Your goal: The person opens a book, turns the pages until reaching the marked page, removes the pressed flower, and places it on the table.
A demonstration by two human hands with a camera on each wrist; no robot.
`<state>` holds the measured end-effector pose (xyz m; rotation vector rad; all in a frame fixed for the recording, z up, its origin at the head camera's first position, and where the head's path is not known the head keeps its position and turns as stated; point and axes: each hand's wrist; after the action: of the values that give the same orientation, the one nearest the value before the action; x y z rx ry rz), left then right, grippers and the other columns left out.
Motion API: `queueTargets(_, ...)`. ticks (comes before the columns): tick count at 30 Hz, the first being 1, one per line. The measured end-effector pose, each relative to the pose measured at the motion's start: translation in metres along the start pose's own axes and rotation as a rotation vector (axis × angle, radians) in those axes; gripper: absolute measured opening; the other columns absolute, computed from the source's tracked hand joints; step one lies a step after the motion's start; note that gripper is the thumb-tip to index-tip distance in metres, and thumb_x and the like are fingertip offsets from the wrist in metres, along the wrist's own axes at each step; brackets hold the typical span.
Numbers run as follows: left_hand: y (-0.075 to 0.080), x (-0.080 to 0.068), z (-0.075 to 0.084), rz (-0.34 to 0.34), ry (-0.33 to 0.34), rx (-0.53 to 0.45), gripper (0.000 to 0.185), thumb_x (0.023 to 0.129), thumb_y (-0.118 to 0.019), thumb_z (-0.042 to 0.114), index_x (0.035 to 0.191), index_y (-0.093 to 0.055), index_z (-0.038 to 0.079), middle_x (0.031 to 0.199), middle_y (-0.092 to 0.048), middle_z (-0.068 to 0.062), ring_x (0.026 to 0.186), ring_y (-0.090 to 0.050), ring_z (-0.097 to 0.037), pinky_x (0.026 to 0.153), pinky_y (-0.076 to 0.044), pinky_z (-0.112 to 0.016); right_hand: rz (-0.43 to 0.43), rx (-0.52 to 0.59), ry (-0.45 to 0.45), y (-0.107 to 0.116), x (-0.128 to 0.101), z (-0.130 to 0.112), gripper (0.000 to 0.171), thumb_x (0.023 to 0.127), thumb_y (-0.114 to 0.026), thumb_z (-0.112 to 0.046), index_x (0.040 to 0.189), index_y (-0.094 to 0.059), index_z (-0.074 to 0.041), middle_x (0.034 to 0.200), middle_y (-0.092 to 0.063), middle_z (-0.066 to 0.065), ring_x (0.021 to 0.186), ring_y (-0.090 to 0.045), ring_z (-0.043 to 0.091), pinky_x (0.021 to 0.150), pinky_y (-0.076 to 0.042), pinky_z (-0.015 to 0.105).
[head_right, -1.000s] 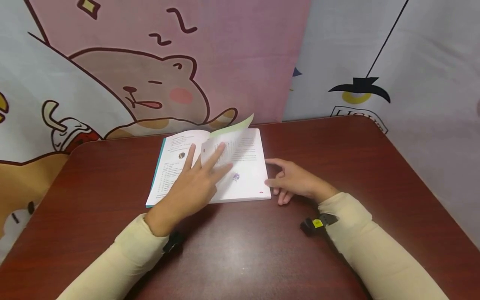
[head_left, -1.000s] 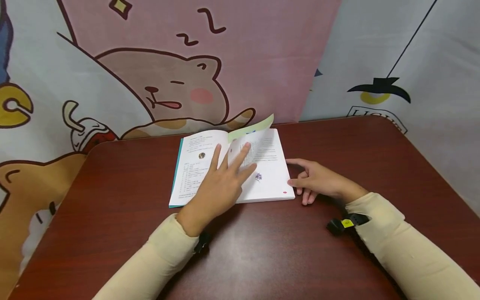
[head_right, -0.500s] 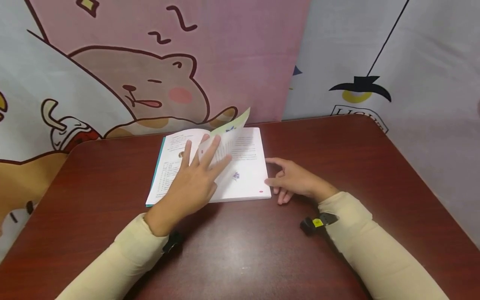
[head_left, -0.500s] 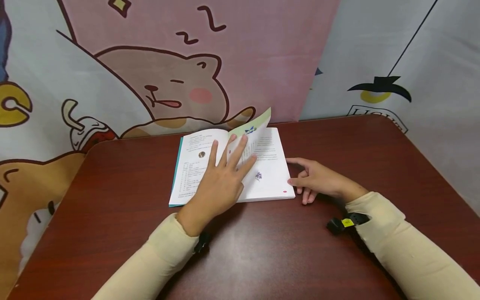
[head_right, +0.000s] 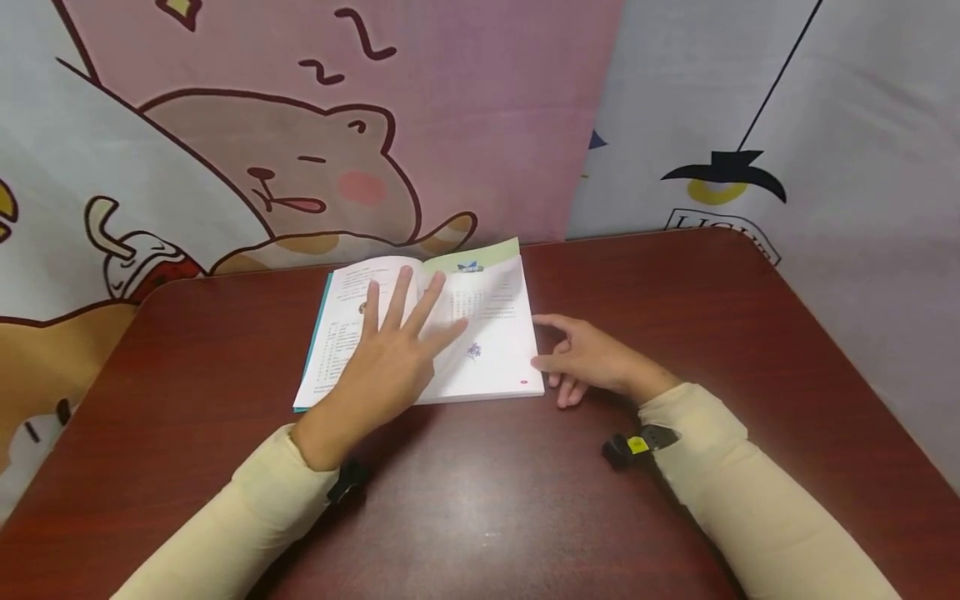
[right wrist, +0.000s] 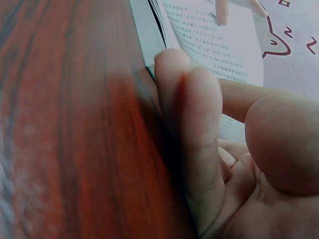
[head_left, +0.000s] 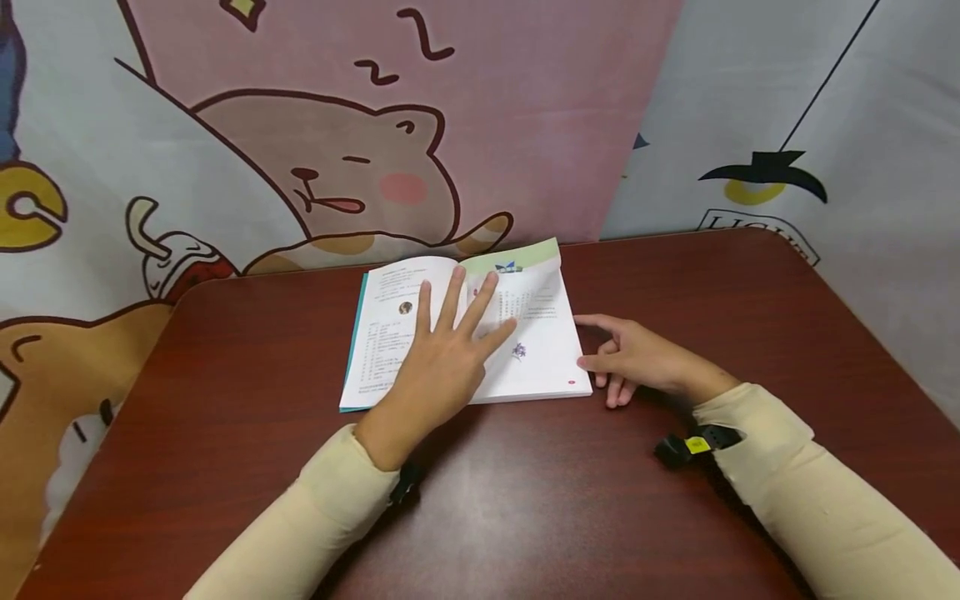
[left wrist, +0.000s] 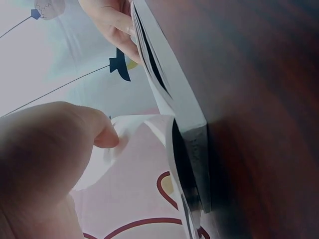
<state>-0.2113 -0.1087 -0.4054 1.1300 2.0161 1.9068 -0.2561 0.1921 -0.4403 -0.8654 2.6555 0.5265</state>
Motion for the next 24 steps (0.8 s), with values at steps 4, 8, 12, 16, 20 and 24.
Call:
queueTargets(4, 0.0001, 0.0005, -0.0001, 0.005, -0.01, 0.013, 0.056, 0.084, -0.067, 0.015, 0.139, -0.06, 0.028, 0.167, -0.021, -0.011, 0.155, -0.012, -0.041, 0.118, -0.013, -0.068, -0.001, -0.002, 0.005, 0.0007, -0.0003, 0.001, 0.079, 0.096, -0.067, -0.019, 0.159, -0.019, -0.016, 0.073, -0.061, 0.013, 0.053, -0.069, 0.027, 0.051, -0.058, 0.045)
queueTargets(8, -0.0003, 0.0006, -0.0005, -0.014, 0.021, 0.041, 0.055, 0.086, -0.064, 0.018, 0.14, -0.059, 0.025, 0.167, -0.022, -0.011, 0.155, -0.011, -0.04, 0.122, -0.013, -0.062, 0.002, -0.002, 0.005, 0.0009, -0.0009, 0.0004, 0.079, 0.096, -0.068, -0.02, 0.159, -0.019, -0.016, 0.073, -0.061, 0.012, 0.052, -0.069, 0.027, 0.051, -0.058, 0.045)
queueTargets(12, -0.0012, 0.0001, -0.0006, -0.028, 0.074, 0.065, 0.055, 0.085, -0.066, 0.02, 0.14, -0.059, 0.025, 0.167, -0.022, -0.011, 0.154, -0.008, -0.047, 0.12, -0.012, -0.065, 0.001, -0.002, 0.003, 0.0013, -0.0019, 0.0002, 0.08, 0.096, -0.068, -0.02, 0.159, -0.019, -0.016, 0.073, -0.061, 0.012, 0.053, -0.069, 0.026, 0.051, -0.058, 0.044)
queueTargets(16, -0.0025, -0.0006, -0.0007, 0.014, 0.084, 0.074, 0.051, 0.085, -0.069, 0.02, 0.135, -0.064, 0.023, 0.164, -0.029, -0.012, 0.153, -0.016, -0.045, 0.119, -0.015, -0.065, 0.001, -0.004, 0.004, 0.0011, -0.0029, 0.0002, 0.08, 0.096, -0.067, -0.02, 0.159, -0.019, -0.015, 0.073, -0.061, 0.012, 0.052, -0.069, 0.026, 0.051, -0.058, 0.044)
queueTargets(20, -0.0019, -0.0009, 0.0, 0.013, 0.073, 0.072, 0.05, 0.087, -0.069, 0.023, 0.136, -0.062, 0.019, 0.161, -0.035, -0.013, 0.153, -0.024, -0.037, 0.121, -0.017, -0.06, 0.004, -0.004, 0.001, 0.0009, -0.0032, 0.0001, 0.079, 0.096, -0.067, -0.02, 0.159, -0.019, -0.015, 0.074, -0.061, 0.012, 0.052, -0.069, 0.025, 0.051, -0.058, 0.044)
queueTargets(24, -0.001, -0.0022, 0.0013, -0.054, 0.064, 0.072, 0.059, 0.089, -0.071, 0.033, 0.143, -0.055, 0.017, 0.159, -0.04, -0.012, 0.151, -0.03, -0.033, 0.123, -0.018, -0.055, 0.004, 0.003, -0.004, 0.0013, -0.0036, -0.0004, 0.08, 0.096, -0.067, -0.02, 0.159, -0.019, -0.016, 0.074, -0.061, 0.013, 0.052, -0.069, 0.026, 0.051, -0.058, 0.044)
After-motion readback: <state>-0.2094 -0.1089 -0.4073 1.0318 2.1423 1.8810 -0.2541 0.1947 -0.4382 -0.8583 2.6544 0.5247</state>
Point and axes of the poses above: each hand's wrist, its own x-axis towards the middle knuckle, its own y-axis out of the back of the hand, z = x × y
